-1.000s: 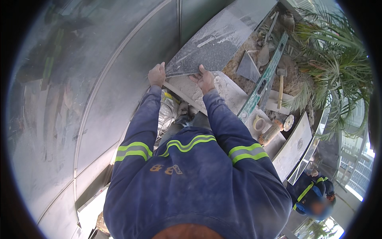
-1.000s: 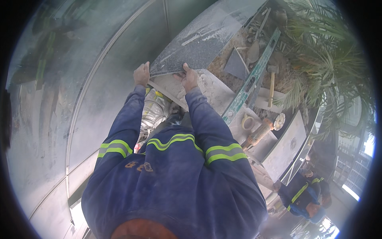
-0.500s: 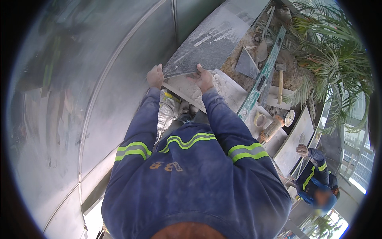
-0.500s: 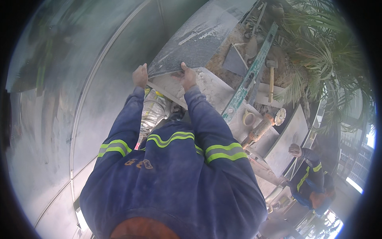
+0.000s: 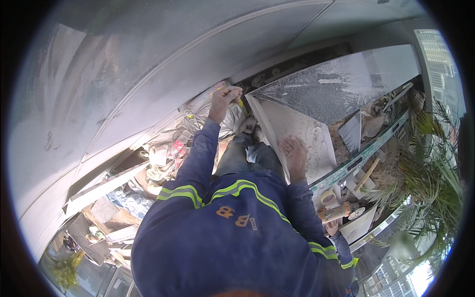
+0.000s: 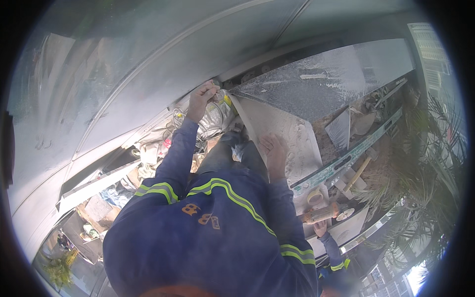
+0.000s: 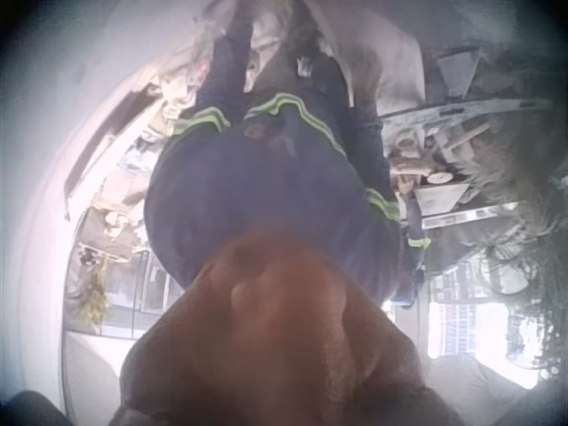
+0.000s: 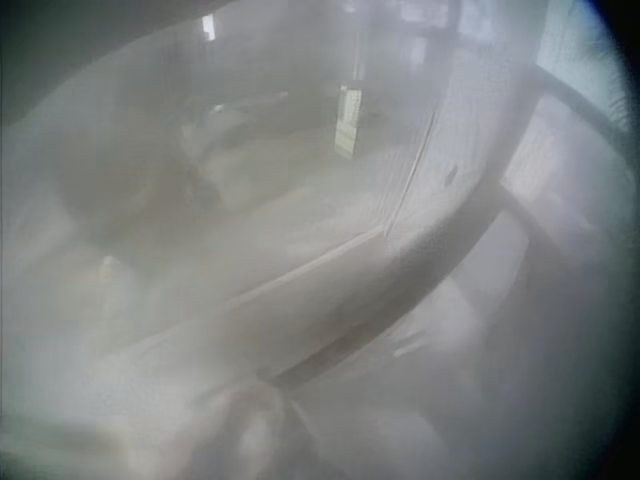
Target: The person uses an angle grinder to cut a large tile, then lifts and positions the cut piece against a curved wall. Another worker assists by measuring and handling additional tiles nearby. The person repeatedly adjusts the tile's placement and removes it.
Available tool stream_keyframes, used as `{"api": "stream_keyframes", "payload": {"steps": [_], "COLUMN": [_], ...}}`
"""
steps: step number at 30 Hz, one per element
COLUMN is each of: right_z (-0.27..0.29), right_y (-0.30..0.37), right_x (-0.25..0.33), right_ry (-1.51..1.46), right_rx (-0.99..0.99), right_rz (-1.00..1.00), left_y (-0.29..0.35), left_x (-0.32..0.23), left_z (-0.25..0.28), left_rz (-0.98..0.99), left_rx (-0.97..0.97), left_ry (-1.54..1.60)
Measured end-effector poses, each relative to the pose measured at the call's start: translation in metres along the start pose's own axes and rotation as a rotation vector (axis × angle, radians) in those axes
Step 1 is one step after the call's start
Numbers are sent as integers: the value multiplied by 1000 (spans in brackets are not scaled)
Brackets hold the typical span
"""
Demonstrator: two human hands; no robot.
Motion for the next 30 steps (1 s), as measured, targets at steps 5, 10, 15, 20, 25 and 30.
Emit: {"api": "stream_keyframes", "payload": {"steps": [5, 10, 15, 20, 25, 30], "right_z": [-3, -28, -39, -26, -34, -34], "right_y": [13, 18, 16, 15, 17, 18], "right_x": [1, 14, 15, -3, -7, -10], "right_ry": [212, 504, 715, 907, 958, 983], "right_rx": [-43, -5, 3, -66, -114, -126], "right_rz": [48, 161, 233, 320, 356, 344], "left_y": [15, 22, 37, 54, 67, 62], "left_x": [-1, -7, 23, 29, 27, 23], "left_z": [-19, -39, -42, -46, -51, -48], "left_rz": [-12, -60, -30, -114, -141, -182], "left_rx": [-1, -36, -235, -227, -206, -264], "left_ry": [-3, -62, 120, -149, -223, -103]}}
Point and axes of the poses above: each hand's wrist, its own y-axis away from the middle knuckle, its own z-axis out of the back of the hand, x = y × z, the point moved 7 cm from there along -y, towards the middle knuckle, and after that the axes turned 5 degrees about -z, right-handed, at the moved point
